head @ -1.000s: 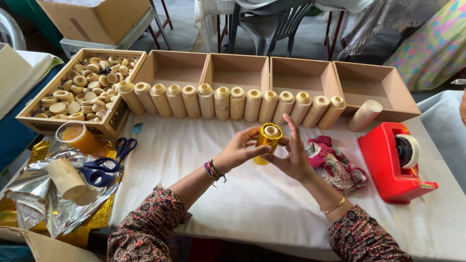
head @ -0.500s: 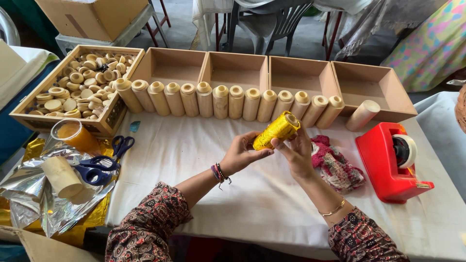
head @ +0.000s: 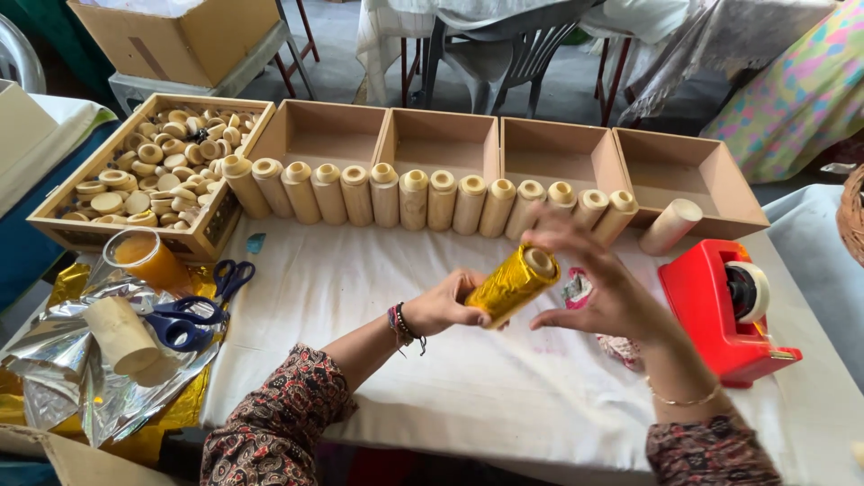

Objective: Wrapping wooden cylinders with foil and paper.

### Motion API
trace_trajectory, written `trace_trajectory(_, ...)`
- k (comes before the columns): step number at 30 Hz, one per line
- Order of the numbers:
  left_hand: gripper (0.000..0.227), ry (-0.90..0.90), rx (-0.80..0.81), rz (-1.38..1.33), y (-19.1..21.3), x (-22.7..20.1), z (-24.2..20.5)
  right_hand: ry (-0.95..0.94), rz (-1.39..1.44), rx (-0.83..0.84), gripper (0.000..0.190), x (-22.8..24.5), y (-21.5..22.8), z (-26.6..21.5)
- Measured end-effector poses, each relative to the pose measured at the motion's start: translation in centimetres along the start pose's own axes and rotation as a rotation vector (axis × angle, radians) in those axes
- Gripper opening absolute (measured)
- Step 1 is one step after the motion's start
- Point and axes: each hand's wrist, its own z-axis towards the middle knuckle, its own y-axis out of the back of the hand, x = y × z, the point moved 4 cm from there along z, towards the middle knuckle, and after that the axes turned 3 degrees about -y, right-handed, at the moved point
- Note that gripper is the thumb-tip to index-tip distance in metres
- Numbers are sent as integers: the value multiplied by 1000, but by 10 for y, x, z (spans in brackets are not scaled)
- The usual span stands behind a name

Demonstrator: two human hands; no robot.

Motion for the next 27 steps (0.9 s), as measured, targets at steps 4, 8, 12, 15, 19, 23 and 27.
trace_trajectory(4, 52, 53, 166, -73, -4, 2, -2, -201, 249, 327, 79, -7, 2, 6)
trace_trajectory(8, 55, 117, 384, -204, -14, -1, -7, 24, 241, 409, 64, 30, 9, 36)
trace_trajectory(12, 58, 145, 503, -339, -10, -2, -10, -74, 289, 427, 50, 38, 6, 53)
trace_trajectory(15, 85, 242, 338, -699, -11, -33, -4, -114, 59, 279, 45, 17, 23, 86)
trace_trajectory(19, 80, 258, -15, -308, 44, 22, -24, -123, -220, 126, 47, -60, 16, 171)
trace_trajectory(23, 71, 210, -45, 388, 50, 23, -36, -244, -396, 147, 53, -184, -55, 240)
trace_trajectory(27, 66, 114, -57, 489, 50, 13, -36, -372, -432, 268, 56, -285, -133, 273)
